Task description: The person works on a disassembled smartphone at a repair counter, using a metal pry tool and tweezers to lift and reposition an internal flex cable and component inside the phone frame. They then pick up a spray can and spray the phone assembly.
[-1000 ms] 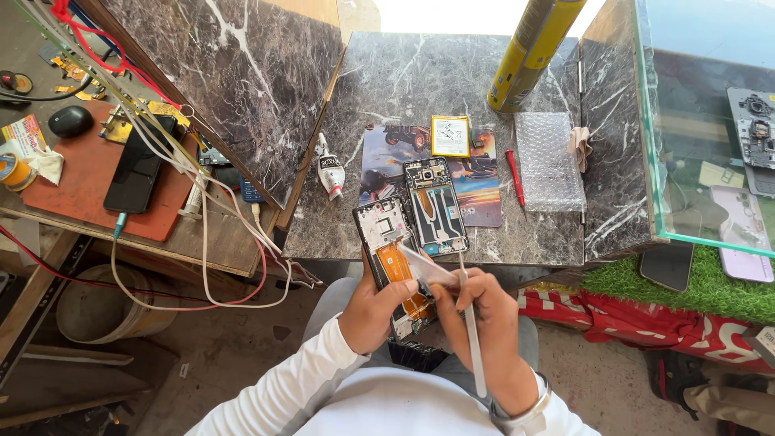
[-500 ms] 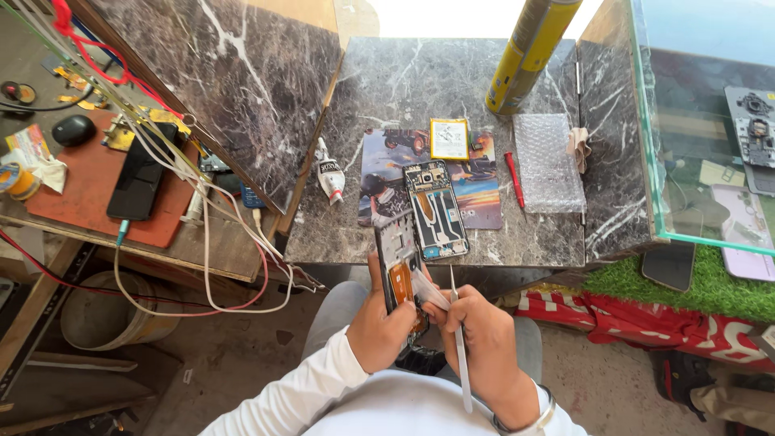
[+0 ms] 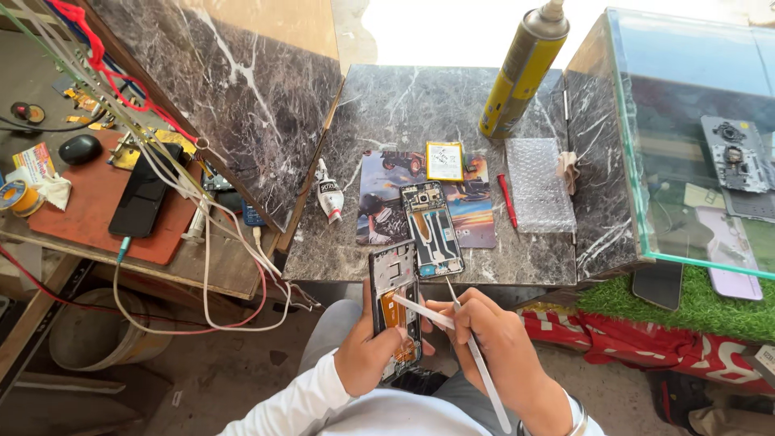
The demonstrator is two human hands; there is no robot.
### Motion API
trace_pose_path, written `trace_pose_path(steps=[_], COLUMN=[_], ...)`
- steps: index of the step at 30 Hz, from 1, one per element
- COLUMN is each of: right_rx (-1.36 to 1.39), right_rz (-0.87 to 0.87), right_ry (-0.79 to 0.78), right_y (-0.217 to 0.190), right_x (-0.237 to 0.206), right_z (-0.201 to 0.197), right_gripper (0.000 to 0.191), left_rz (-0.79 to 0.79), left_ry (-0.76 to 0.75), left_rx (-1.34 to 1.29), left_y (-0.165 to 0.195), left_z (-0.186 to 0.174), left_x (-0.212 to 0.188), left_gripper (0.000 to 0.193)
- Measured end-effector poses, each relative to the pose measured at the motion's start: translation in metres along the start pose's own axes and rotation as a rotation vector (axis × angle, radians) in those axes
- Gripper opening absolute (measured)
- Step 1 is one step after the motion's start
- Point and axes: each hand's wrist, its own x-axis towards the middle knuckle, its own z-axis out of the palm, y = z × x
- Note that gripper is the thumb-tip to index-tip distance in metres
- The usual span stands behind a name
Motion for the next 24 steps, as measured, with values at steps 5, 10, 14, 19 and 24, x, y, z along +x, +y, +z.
trace_pose_path(steps=[5,10,14,19,24], right_rx=[0.169,0.100,-0.182,-0.231,-0.502], right_rz=[-0.023,0.207,0.060,-0.018,-0.011], right_ry=[0.061,0.308,0.487,0.651,0.656], right_y=[0.013,0.017,-0.004,-0.009,0.034], right_x=[0.001,0.003,0.016,0.023,0.040], right_z=[-0.011,-0.017,-0.067,-0.086,-0.081], right_gripper=[0.029,0.041,0.038,0.036,0.032], left_rz=[0.003,0.097,0.164,0.030,0.063], left_ry=[-0.010,-0.004,0.063,-0.055,0.011], left_rx=[-0.131,-0.288,-0.319,-0.248,-0.388], left_y=[0.012,0.013,0.029,0.033,0.042], left_z=[0.017,0.022,-0.007,-0.006,0.003], left_x=[-0.008,-0.011,-0.020,-0.022,0.000], left_gripper=[0.062,0.056,0.049,0.049,0.053])
